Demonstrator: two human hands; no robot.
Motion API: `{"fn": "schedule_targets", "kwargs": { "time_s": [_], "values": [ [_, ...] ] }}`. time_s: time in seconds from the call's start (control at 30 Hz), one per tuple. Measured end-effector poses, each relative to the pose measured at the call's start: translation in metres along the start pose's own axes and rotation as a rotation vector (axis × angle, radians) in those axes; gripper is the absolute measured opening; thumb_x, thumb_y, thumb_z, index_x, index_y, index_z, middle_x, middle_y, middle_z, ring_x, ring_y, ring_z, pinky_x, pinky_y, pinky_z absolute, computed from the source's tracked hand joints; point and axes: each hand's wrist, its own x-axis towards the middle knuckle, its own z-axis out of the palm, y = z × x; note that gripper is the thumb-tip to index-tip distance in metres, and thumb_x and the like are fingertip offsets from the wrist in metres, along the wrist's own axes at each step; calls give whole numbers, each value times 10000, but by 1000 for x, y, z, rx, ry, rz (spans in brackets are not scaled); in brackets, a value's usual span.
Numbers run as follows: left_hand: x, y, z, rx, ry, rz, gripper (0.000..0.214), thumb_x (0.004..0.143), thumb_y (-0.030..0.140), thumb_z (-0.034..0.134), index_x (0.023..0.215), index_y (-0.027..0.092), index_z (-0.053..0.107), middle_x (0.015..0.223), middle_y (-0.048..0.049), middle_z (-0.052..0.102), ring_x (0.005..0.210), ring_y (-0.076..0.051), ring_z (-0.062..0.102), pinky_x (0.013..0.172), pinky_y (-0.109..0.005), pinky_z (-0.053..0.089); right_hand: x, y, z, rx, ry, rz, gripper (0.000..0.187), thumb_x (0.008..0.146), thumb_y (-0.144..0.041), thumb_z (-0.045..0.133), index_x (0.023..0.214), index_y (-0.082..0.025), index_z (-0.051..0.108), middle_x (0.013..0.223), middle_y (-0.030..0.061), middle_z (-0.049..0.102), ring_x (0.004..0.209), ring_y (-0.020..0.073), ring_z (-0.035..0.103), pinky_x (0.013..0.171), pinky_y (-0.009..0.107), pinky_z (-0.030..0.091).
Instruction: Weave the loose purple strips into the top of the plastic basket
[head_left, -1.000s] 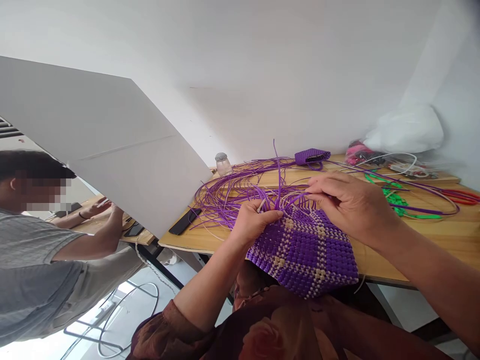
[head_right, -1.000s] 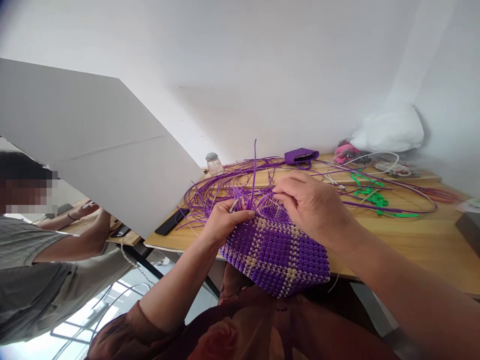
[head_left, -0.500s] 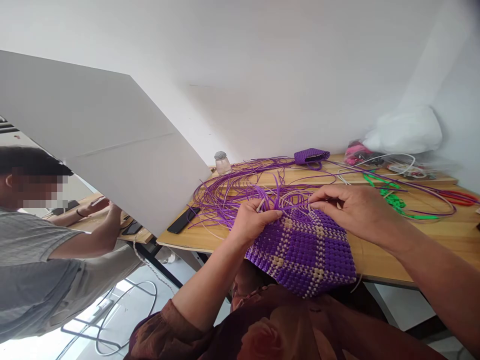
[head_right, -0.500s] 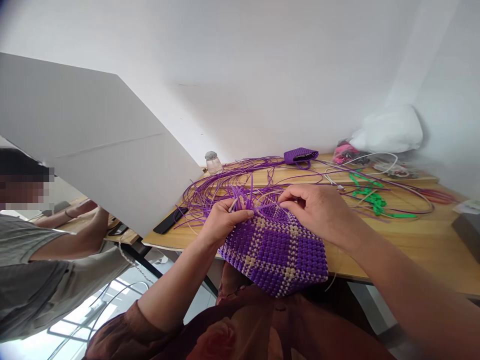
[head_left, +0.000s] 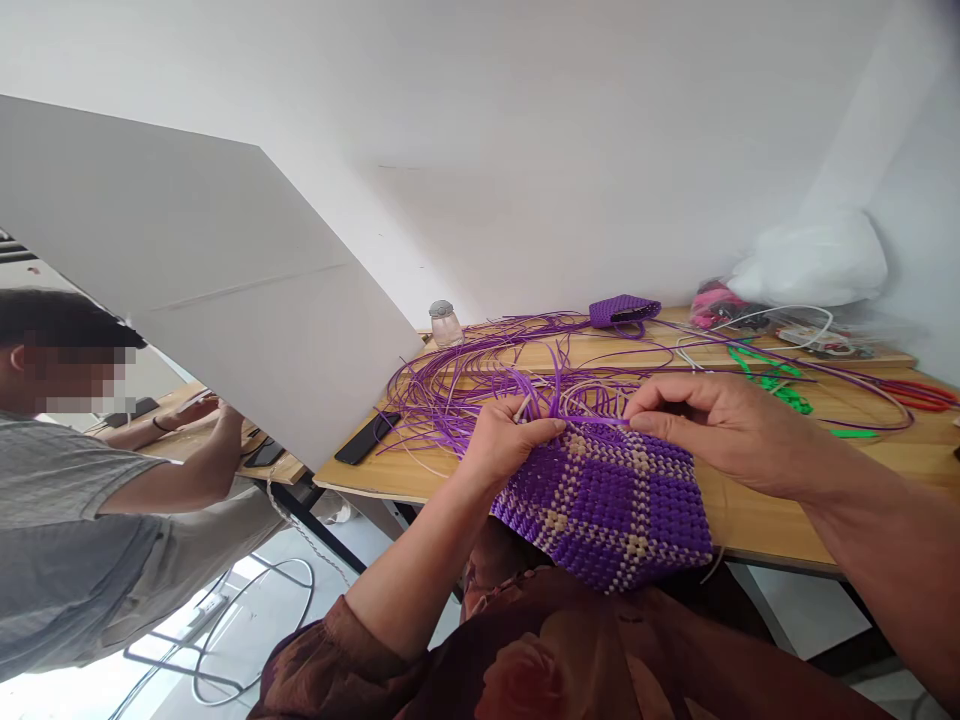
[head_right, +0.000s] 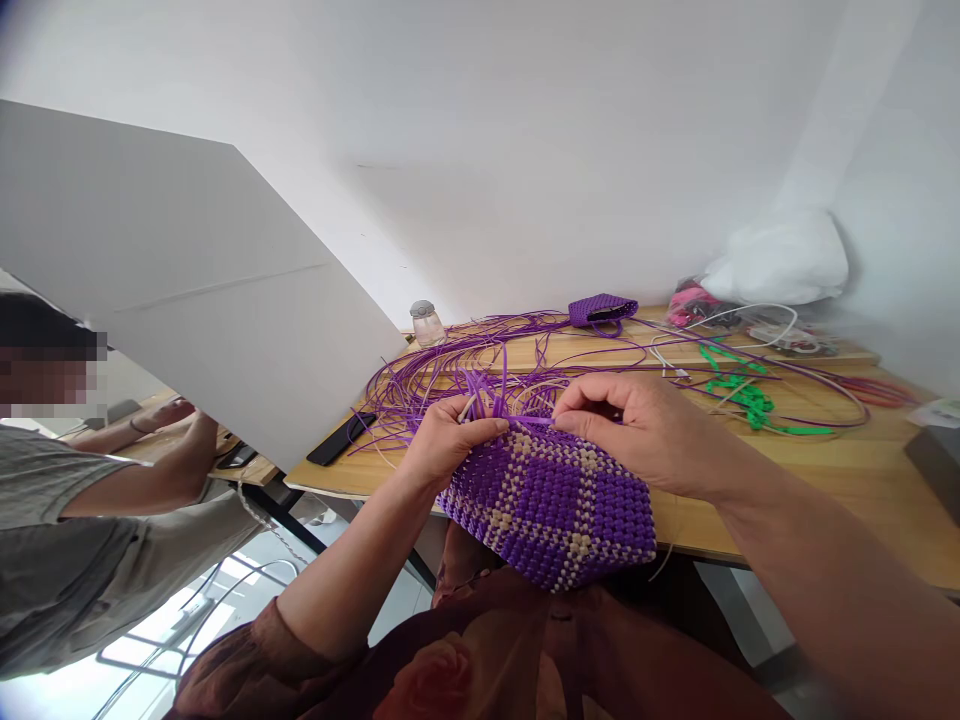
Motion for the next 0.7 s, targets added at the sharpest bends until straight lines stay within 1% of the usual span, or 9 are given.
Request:
{"fn": "schedule_targets", "kwargs": {
  "time_s": [0.1, 0.17, 0.23, 0.3, 0.37, 0.43, 0.53, 0.6, 0.7],
  "values": [
    [-2, 2, 2, -22, -45, 27, 221, 652, 305, 803, 707, 148, 658, 630, 34, 587, 531, -73, 470, 553, -221, 356, 2, -12, 10, 204, -105, -135, 217, 912, -425, 623, 826, -229, 655, 1041, 45, 714, 968, 217, 649, 815, 318, 501],
    [-2, 2, 2, -25, -53, 37, 232, 658, 315, 806, 686, 148, 648, 603, 42, 561, 512, -63, 437, 531, -214, 326, 7, -15, 18, 287, -118, -163, 193, 915, -384, 624, 823, -216, 642, 1089, 51, 707, 999, 209, 648, 850, 316, 504],
    [-3, 2, 2, -21, -49, 47, 238, 658, 320, 815, 691, 144, 659, 622, 33, 578, 529, -66, 452, 545, -214, 337, 15, -12, 27, 321, -58, -100, 195, 901, -385, 635, 822, -207, 641, 894, 35, 697, 804, 164, 637, 702, 282, 499],
    [-3, 1, 2, -25, -55, 49, 232, 663, 320, 819, 751, 144, 696, 677, 12, 623, 567, -82, 498, 583, -226, 377, 23, -5, 34, 337, 21, 8, 198, 866, -391, 667, 823, -198, 642, 707, -1, 631, 626, 125, 564, 565, 253, 442],
    [-3, 0, 1, -30, -71, 44, 243, 674, 327, 816, 804, 147, 719, 704, -1, 642, 583, -94, 518, 601, -237, 395, 32, 3, 39, 362, 42, 97, 201, 829, -382, 693, 818, -190, 635, 628, -20, 598, 561, 112, 534, 528, 247, 427],
    [-3, 0, 1, -22, -85, 50, 245, 679, 329, 813, 817, 147, 725, 699, -2, 638, 577, -94, 511, 594, -238, 387, 38, 8, 42, 382, 23, 140, 199, 805, -370, 706, 823, -188, 628, 614, -20, 612, 555, 116, 556, 543, 255, 452],
    [-3, 3, 3, -6, -96, 65, 233, 675, 325, 814, 768, 141, 708, 686, 6, 616, 568, -82, 485, 579, -229, 362, 43, 6, 43, 350, 10, 140, 198, 799, -368, 710, 855, -195, 630, 617, -17, 639, 557, 127, 584, 550, 266, 466],
    [-3, 5, 4, 2, -98, 68, 248, 667, 334, 819, 726, 134, 684, 666, 16, 587, 560, -70, 453, 561, -220, 331, 44, -1, 42, 280, 35, 113, 189, 811, -349, 699, 928, -209, 652, 650, -13, 669, 568, 136, 600, 554, 274, 465],
    [-1, 6, 7, 16, -103, 82, 315, 654, 362, 829, 646, 131, 615, 599, 44, 492, 535, -51, 369, 526, -214, 262, 42, -13, 41, 53, 115, 17, 158, 830, -269, 667, 980, -233, 696, 758, 1, 714, 653, 152, 637, 615, 291, 467]
  ]
}}
